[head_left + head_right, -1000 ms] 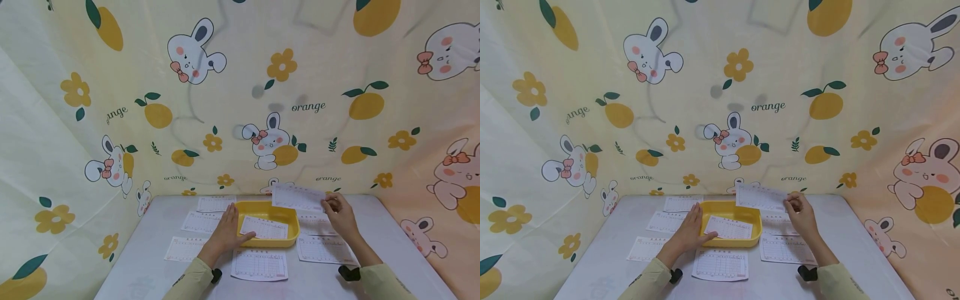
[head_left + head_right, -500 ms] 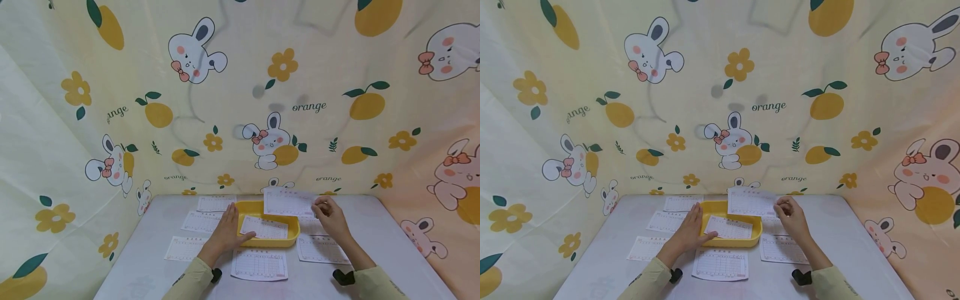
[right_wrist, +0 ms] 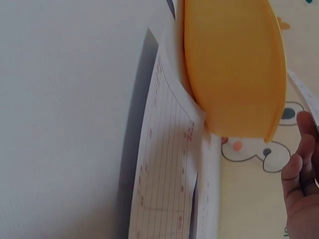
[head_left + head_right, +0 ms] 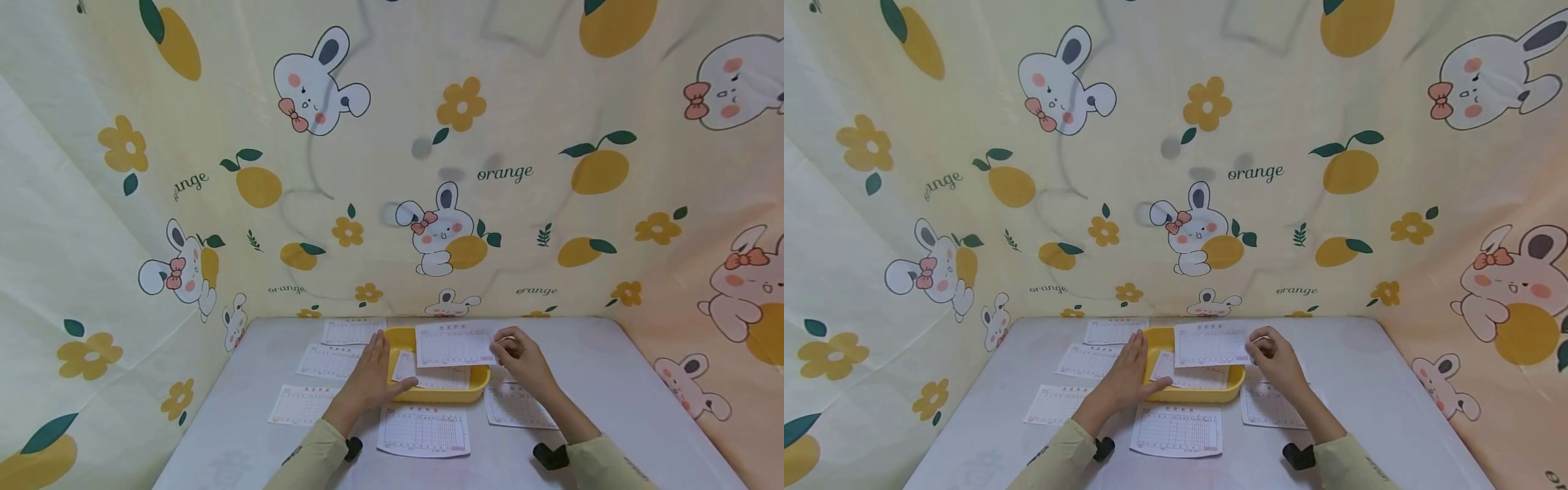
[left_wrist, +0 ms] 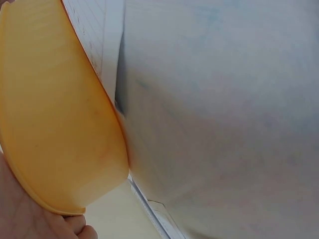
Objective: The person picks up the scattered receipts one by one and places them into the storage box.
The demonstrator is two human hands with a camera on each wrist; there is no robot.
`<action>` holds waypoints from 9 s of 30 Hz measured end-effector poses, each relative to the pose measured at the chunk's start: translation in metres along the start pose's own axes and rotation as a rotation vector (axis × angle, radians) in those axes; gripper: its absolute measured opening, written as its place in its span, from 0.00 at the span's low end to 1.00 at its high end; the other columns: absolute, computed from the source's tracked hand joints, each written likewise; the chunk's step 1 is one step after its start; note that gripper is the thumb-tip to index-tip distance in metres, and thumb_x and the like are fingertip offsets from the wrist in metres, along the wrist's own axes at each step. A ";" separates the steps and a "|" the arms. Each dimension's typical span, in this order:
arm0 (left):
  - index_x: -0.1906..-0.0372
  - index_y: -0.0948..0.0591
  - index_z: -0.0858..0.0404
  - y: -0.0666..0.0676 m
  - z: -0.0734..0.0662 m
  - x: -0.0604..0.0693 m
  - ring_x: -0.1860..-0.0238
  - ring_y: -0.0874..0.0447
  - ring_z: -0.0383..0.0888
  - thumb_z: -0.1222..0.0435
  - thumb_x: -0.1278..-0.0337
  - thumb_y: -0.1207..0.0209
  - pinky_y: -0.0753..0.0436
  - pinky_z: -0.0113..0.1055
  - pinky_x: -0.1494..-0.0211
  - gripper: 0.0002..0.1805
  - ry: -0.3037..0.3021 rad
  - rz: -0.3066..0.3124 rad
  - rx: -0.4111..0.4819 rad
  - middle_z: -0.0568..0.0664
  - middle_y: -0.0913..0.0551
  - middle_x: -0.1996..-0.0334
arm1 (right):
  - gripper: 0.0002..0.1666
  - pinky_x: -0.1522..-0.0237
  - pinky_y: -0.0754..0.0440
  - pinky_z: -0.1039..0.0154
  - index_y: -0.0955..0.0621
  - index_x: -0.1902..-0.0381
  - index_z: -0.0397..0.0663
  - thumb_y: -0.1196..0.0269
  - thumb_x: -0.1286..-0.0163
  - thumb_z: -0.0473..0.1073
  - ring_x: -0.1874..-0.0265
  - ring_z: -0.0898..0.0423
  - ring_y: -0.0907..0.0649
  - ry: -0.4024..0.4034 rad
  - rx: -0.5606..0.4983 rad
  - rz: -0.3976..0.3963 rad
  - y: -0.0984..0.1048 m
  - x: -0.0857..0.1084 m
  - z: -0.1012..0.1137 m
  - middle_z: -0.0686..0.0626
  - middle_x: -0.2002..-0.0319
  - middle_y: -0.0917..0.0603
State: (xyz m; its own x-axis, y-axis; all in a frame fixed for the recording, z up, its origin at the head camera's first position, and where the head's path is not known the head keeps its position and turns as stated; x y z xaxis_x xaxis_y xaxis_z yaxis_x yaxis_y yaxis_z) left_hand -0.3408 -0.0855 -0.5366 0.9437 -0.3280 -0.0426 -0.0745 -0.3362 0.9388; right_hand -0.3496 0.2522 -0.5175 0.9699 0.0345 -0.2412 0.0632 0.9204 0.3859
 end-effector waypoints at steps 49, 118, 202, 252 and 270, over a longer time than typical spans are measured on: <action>0.13 0.52 0.70 -0.002 0.000 -0.001 0.12 0.61 0.56 0.22 0.38 0.48 0.48 0.51 0.12 0.68 0.029 -0.004 -0.008 0.59 0.60 0.11 | 0.11 0.64 0.18 0.69 0.18 0.50 0.41 0.29 0.24 0.40 0.65 0.56 0.17 -0.003 0.085 0.104 -0.037 0.000 0.011 0.48 0.63 0.12; 0.14 0.52 0.70 -0.003 0.001 -0.001 0.12 0.62 0.58 0.23 0.36 0.47 0.48 0.51 0.12 0.67 0.016 -0.010 -0.005 0.61 0.61 0.12 | 0.22 0.61 0.22 0.67 0.20 0.41 0.33 0.33 0.21 0.45 0.55 0.46 0.18 -0.149 0.367 -0.067 0.082 0.030 -0.044 0.38 0.53 0.15; 0.13 0.53 0.68 -0.003 0.000 -0.001 0.12 0.64 0.56 0.25 0.37 0.44 0.50 0.52 0.12 0.67 0.047 0.009 0.000 0.57 0.62 0.11 | 0.40 0.60 0.24 0.54 0.38 0.44 0.30 0.22 0.34 0.43 0.58 0.39 0.23 -0.444 0.443 0.072 0.063 0.022 -0.064 0.32 0.56 0.27; 0.13 0.52 0.68 -0.003 0.001 -0.001 0.12 0.63 0.57 0.24 0.37 0.45 0.49 0.53 0.12 0.67 0.029 -0.002 -0.007 0.58 0.60 0.11 | 0.23 0.63 0.22 0.55 0.29 0.42 0.29 0.35 0.22 0.41 0.60 0.44 0.21 -0.384 0.466 0.066 0.068 0.016 -0.072 0.34 0.56 0.20; 0.13 0.51 0.69 0.000 -0.001 -0.001 0.12 0.62 0.57 0.23 0.38 0.47 0.47 0.52 0.13 0.68 0.023 -0.003 -0.017 0.59 0.60 0.11 | 0.19 0.71 0.21 0.60 0.23 0.42 0.29 0.41 0.19 0.41 0.64 0.48 0.18 -0.282 0.411 -0.031 0.080 0.021 -0.056 0.36 0.57 0.16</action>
State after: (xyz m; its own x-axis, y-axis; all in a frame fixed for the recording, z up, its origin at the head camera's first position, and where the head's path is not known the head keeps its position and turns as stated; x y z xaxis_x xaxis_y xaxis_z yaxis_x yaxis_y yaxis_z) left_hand -0.3412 -0.0847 -0.5368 0.9510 -0.3069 -0.0379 -0.0664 -0.3224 0.9443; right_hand -0.3371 0.3483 -0.5414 0.9883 -0.1493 -0.0299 0.1256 0.6879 0.7149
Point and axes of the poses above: each hand's wrist, its own x-axis away from the middle knuckle, its own y-axis out of the back of the hand, z = x × y, the point moved 4 cm from there along -x, towards the middle knuckle
